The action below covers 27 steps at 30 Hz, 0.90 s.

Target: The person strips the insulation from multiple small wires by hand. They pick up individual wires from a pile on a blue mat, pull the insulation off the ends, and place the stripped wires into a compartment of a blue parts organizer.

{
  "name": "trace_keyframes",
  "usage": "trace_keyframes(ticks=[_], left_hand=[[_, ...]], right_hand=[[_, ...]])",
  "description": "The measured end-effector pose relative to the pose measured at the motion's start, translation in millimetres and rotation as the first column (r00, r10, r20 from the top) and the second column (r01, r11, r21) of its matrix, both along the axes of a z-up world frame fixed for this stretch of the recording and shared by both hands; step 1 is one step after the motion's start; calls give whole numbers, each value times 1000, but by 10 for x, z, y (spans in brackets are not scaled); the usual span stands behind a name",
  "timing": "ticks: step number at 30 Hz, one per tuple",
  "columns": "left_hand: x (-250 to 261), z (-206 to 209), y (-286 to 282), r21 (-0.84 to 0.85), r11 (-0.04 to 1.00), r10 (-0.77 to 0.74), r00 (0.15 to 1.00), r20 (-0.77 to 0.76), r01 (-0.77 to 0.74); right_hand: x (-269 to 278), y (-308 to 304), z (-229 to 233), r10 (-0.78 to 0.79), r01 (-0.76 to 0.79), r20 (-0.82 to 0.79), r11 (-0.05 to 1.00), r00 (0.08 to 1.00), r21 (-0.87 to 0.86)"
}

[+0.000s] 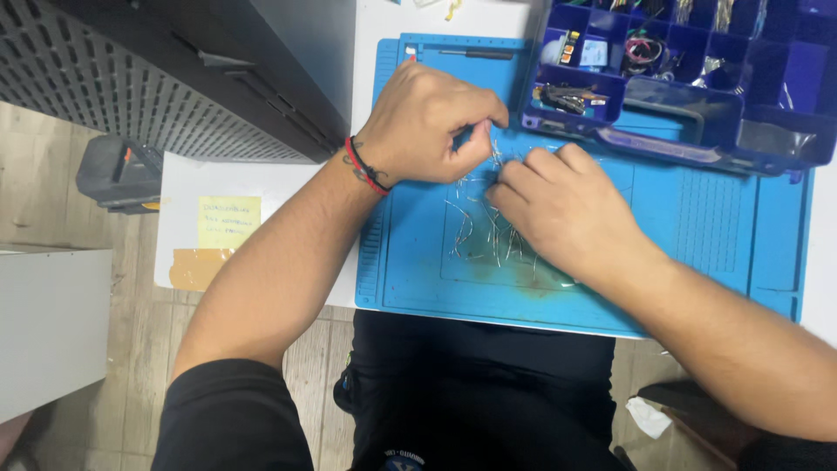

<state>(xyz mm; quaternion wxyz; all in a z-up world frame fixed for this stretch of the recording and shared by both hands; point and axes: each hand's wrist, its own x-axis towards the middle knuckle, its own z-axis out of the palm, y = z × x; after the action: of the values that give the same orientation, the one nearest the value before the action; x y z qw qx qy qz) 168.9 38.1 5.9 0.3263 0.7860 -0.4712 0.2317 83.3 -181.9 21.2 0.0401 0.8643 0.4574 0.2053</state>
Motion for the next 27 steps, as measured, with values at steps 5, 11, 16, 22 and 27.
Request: trace_keyframes(ticks=[5, 11, 16, 22, 27], left_hand=[[-45, 6, -31, -18, 998, -53, 998, 18, 54], [-134, 124, -59, -142, 983, -132, 986, -101, 117], [-333, 107, -284, -343, 922, -274, 929, -251, 179], [-484, 158, -421, -398, 915, -196, 937, -289, 69], [-533, 146, -488, -487, 873, -199, 921, -334, 12]], right_hand=[[-2, 22, -99, 5, 6, 132, 996, 991, -86], [76, -56, -141, 171, 59, -461, 894, 871, 443], [67, -194, -280, 211, 198, -393, 601, 895, 774], [96, -321, -247, 62, 176, -267, 609, 962, 774], [111, -302, -159, 77, 108, -188, 583, 979, 805]])
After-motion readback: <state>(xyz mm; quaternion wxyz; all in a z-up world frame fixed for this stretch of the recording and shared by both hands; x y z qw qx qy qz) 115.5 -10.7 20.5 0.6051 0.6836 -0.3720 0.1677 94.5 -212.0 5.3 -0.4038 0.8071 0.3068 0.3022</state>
